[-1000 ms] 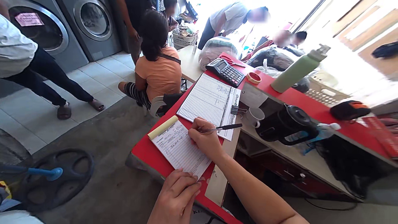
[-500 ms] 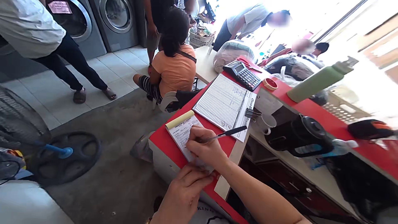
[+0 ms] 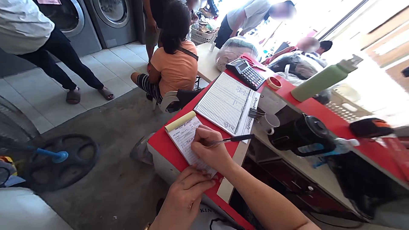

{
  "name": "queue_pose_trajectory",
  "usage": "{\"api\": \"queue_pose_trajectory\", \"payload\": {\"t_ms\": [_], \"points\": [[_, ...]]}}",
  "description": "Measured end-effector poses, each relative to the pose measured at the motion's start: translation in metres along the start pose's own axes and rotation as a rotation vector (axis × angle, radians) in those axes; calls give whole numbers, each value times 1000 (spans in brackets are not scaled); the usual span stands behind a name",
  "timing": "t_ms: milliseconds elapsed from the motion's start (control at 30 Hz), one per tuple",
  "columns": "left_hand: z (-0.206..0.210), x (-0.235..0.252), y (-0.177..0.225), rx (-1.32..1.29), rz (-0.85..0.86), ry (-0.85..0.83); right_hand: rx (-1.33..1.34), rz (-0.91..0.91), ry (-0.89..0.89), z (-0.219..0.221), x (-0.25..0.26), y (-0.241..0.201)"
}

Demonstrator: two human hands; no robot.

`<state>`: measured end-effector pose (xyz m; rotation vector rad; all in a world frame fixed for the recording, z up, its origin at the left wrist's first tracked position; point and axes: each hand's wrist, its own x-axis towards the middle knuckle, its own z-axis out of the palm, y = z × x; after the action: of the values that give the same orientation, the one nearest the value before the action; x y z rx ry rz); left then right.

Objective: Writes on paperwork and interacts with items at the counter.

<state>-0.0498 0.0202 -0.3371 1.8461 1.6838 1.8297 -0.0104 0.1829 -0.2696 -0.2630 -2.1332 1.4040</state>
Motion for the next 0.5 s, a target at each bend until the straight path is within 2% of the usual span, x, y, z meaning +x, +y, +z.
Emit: {"api": "queue_pose_trajectory", "payload": {"t_ms": [233, 367, 500], "points": [[-1, 1, -1, -5, 10, 2, 5, -17, -6, 1, 0, 1], [-1, 1, -1, -6, 4, -2, 47, 59, 11, -1, 3, -2], [-1, 0, -1, -14, -8, -9, -7, 11, 29, 1, 1, 0]]}}
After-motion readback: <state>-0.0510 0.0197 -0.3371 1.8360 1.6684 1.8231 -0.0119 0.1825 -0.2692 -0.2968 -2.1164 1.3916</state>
